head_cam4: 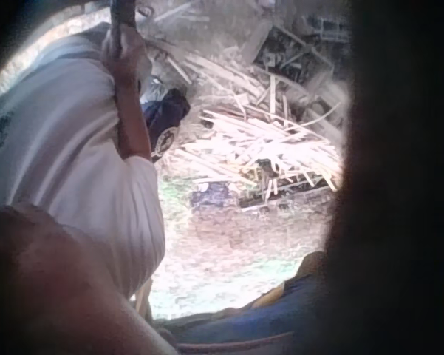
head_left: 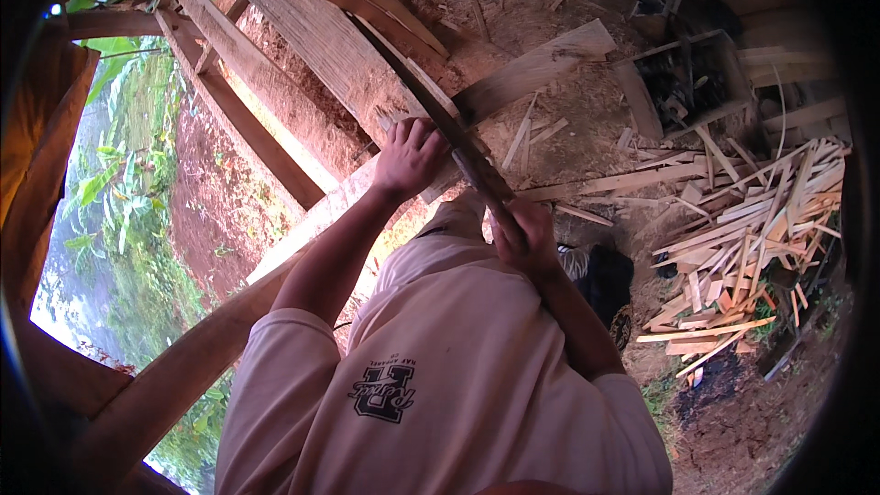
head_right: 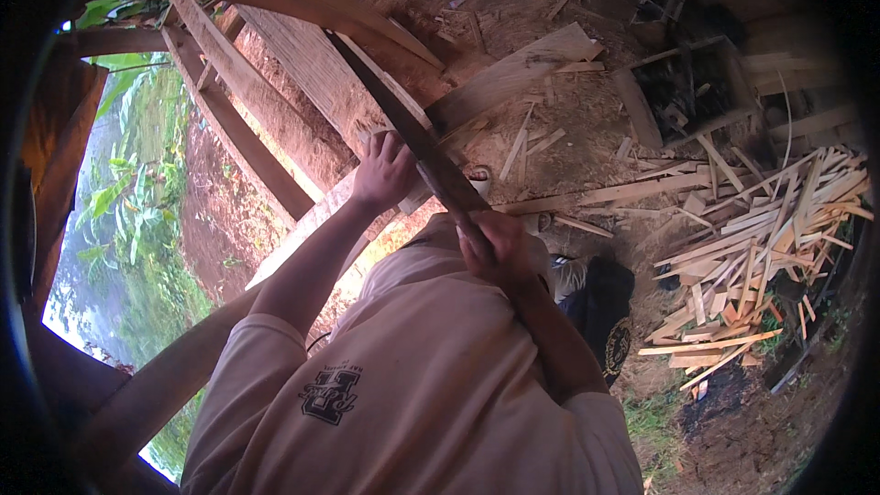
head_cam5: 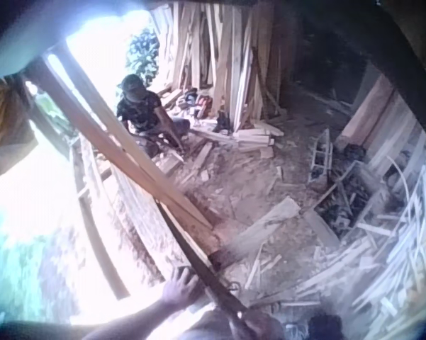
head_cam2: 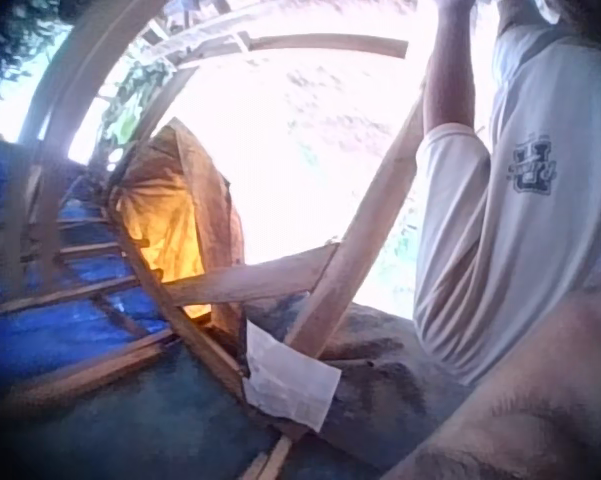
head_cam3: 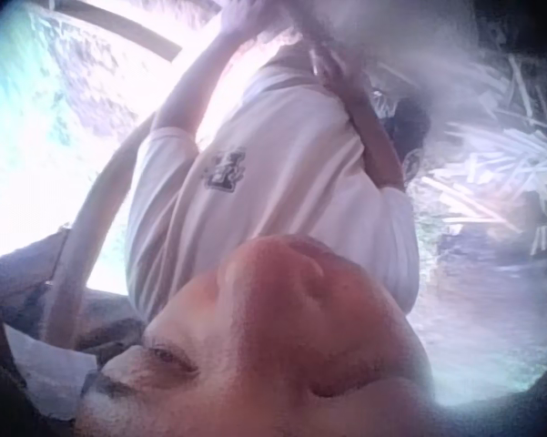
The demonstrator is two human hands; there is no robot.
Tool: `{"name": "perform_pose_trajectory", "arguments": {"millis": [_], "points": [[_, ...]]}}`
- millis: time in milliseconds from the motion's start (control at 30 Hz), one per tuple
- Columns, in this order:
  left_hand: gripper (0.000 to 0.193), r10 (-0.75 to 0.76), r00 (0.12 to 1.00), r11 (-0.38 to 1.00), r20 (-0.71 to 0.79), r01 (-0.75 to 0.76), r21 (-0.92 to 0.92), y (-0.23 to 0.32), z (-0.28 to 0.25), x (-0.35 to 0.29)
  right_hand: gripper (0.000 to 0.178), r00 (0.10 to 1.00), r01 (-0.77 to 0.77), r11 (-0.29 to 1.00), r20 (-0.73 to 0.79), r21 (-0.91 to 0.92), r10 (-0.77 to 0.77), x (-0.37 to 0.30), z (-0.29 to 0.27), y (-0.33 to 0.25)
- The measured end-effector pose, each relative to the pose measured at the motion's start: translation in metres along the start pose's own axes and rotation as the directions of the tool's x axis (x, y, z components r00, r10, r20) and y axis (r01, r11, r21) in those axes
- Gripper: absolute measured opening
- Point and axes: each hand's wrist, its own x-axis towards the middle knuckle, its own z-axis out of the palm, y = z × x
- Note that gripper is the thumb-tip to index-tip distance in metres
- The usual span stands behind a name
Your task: The person uses a hand saw to cut a wooden plank resting on a wooden frame. They repeatedly saw through the wood, repositioning the plank as needed, while another person works nearby.
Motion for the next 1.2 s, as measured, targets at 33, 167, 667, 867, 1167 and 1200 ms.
{"name": "perform_pose_trajectory", "arguments": {"millis": [33,167,667,867,1167,1200], "points": [[0.039,-0.001,1.0,1.0,-0.03,0.001,0.006,0.001,0.001,0.0,0.009,1.0,-0.005,1.0,-0.01,-0.004,0.005,-0.004,0.0,0.002],[0.036,-0.006,0.994,1.0,-0.106,0.004,-0.016,0.003,0.002,-0.002,0.017,0.988,0.13,0.984,-0.069,-0.124,-0.139,-0.016,-0.016,-0.007],[0.039,-0.045,0.993,0.983,-0.113,0.024,-0.18,0.004,-0.007,0.011,0.024,0.963,-0.17,0.979,-0.23,-0.11,0.141,-0.086,-0.133,-0.111],[0.025,-0.051,0.979,0.99,-0.198,0.024,-0.136,0.0,-0.023,0.034,0.013,0.771,-0.636,0.401,-0.539,-0.659,0.339,-0.119,-0.129,-0.105],[0.083,0.131,0.984,0.934,-0.123,-0.165,-0.318,0.046,-0.021,0.173,0.019,0.459,-0.635,0.771,-0.778,0.05,0.429,-0.168,-0.123,-0.067],[0.087,0.142,0.988,0.924,-0.061,-0.154,-0.35,0.047,-0.012,0.181,0.025,0.448,-0.624,0.778,-0.782,0.074,0.434,-0.184,-0.119,-0.058]]}}
